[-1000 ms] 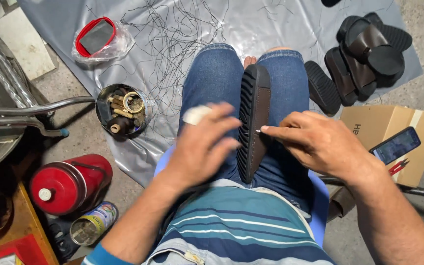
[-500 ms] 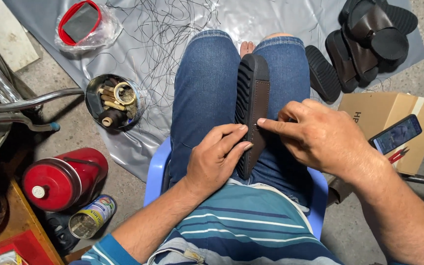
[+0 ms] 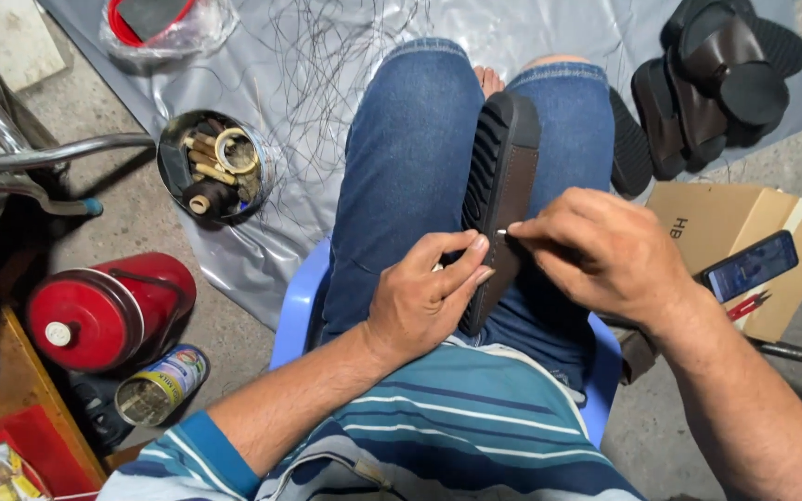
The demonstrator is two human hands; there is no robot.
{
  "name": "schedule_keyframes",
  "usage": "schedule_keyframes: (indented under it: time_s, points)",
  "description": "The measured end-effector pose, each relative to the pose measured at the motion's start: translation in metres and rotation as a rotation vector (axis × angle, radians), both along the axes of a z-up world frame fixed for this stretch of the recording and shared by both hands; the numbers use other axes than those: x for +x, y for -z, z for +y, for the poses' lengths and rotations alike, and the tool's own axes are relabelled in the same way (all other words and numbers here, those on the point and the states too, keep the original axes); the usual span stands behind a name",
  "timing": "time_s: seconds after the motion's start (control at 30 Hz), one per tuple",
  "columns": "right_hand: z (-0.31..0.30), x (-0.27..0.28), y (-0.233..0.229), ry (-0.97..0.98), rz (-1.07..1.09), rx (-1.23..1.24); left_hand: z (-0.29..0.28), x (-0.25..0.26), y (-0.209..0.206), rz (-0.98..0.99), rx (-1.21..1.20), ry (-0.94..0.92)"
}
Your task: Hand-stitching the sole of a sandal to the upper part using a needle and thread.
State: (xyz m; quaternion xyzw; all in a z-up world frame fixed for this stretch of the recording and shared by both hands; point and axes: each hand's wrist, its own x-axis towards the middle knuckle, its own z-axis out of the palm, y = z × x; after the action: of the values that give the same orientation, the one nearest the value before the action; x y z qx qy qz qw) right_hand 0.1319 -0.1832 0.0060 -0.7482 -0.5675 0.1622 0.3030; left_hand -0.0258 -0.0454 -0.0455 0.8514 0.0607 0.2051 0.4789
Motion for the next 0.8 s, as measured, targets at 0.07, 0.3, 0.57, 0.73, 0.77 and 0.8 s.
schedule_keyframes:
  time_s: [0.07,0.3,0.57,0.73,0.77,0.8]
  points:
    - [0.007,0.000,-0.003,0.009,-0.124,-0.052,-0.002,0.002,0.004,-0.003,0.075,-0.012]
    - [0.009,-0.011,-0.019,0.074,-0.162,-0.165,0.022,0.002,-0.013,0.178,0.145,0.041]
    - [-0.008,-0.014,-0.007,0.063,-0.254,-0.222,0.079,0.012,-0.061,0.420,-0.557,0.413]
    - [-0.007,-0.010,-0.006,0.035,-0.189,-0.166,0.047,0.028,-0.050,0.501,-0.583,0.301]
    - [-0.007,-0.011,-0.006,0.034,-0.171,-0.142,0.047,0.031,-0.047,0.434,-0.134,0.203]
    - [-0.007,-0.012,-0.006,0.035,-0.171,-0.143,0.046,0.035,-0.048,0.434,-0.134,0.204]
